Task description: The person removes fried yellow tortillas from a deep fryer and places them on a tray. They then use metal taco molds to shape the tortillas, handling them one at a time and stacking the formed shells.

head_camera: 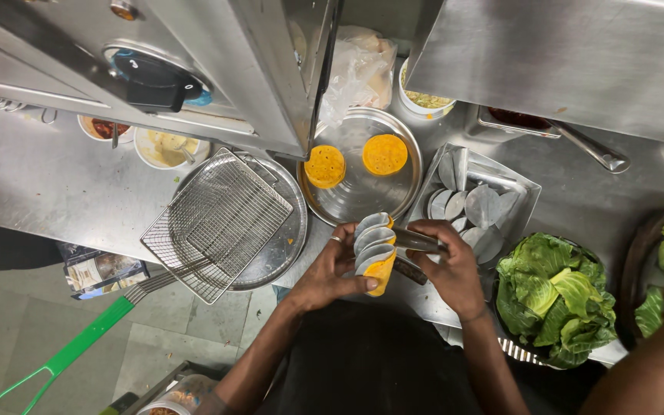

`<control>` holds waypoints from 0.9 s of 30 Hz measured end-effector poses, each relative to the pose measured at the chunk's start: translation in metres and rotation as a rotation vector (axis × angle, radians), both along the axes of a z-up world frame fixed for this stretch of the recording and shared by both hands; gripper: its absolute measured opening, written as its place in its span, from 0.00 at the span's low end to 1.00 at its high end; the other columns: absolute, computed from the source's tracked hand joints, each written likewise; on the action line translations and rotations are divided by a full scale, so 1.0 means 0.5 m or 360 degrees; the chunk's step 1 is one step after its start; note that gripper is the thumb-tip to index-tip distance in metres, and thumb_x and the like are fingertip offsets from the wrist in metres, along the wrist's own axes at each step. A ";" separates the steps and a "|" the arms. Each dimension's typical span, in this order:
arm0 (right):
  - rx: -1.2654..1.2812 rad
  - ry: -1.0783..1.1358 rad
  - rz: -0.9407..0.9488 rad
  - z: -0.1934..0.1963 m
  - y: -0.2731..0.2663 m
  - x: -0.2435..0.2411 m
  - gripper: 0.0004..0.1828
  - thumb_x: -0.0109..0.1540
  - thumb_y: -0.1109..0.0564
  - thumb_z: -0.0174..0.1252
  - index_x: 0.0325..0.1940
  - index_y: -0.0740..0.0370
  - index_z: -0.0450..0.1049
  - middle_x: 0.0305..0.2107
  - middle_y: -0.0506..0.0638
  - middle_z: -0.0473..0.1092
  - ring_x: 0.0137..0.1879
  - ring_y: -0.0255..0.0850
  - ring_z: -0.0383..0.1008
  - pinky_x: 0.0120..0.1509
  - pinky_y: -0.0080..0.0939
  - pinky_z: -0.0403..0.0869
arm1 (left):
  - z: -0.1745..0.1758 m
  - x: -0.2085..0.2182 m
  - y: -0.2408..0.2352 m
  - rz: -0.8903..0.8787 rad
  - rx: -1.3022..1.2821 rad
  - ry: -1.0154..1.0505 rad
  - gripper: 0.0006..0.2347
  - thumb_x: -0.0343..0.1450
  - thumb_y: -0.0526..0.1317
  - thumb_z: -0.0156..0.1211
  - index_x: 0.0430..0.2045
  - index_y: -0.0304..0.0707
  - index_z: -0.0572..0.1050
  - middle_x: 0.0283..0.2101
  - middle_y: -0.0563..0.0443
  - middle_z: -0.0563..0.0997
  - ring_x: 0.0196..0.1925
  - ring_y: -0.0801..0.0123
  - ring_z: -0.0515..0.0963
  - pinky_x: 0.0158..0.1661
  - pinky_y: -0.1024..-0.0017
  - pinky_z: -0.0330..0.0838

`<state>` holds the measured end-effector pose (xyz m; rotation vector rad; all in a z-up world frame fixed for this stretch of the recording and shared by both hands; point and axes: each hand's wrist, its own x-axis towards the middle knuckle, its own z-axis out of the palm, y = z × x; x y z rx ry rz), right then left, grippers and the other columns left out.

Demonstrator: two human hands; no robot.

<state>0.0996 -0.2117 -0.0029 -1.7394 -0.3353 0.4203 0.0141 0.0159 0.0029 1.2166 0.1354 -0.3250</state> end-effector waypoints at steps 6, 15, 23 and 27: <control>-0.0157 -0.0187 -0.0062 -0.001 -0.014 0.002 0.19 0.57 0.68 0.65 0.52 0.64 0.78 0.43 0.47 0.77 0.48 0.34 0.77 0.56 0.34 0.75 | 0.046 -0.010 0.007 -0.0094 0.0604 -0.0112 0.43 0.58 0.43 0.77 0.66 0.35 0.55 0.65 0.38 0.68 0.71 0.53 0.68 0.69 0.53 0.62; -0.0040 0.0348 -0.0119 -0.001 0.004 0.008 0.17 0.58 0.67 0.65 0.52 0.65 0.78 0.38 0.49 0.78 0.41 0.31 0.77 0.46 0.30 0.76 | 0.100 -0.008 0.020 -0.0704 0.1719 -0.0594 0.48 0.50 0.45 0.80 0.65 0.34 0.58 0.64 0.38 0.61 0.68 0.45 0.57 0.68 0.51 0.51; -0.0191 0.0622 0.0044 -0.001 0.034 -0.006 0.21 0.59 0.64 0.63 0.58 0.64 0.78 0.40 0.49 0.81 0.39 0.30 0.77 0.39 0.30 0.73 | 0.092 -0.022 0.025 -0.0788 0.1876 -0.0867 0.45 0.53 0.46 0.79 0.65 0.31 0.60 0.63 0.39 0.63 0.67 0.48 0.61 0.66 0.51 0.54; -0.0310 0.0516 0.0214 0.005 0.028 -0.005 0.23 0.61 0.61 0.64 0.61 0.62 0.77 0.39 0.47 0.80 0.38 0.29 0.74 0.38 0.29 0.72 | 0.089 -0.026 0.024 -0.0779 0.1890 -0.0846 0.45 0.53 0.45 0.79 0.64 0.30 0.60 0.63 0.38 0.63 0.66 0.47 0.61 0.64 0.51 0.55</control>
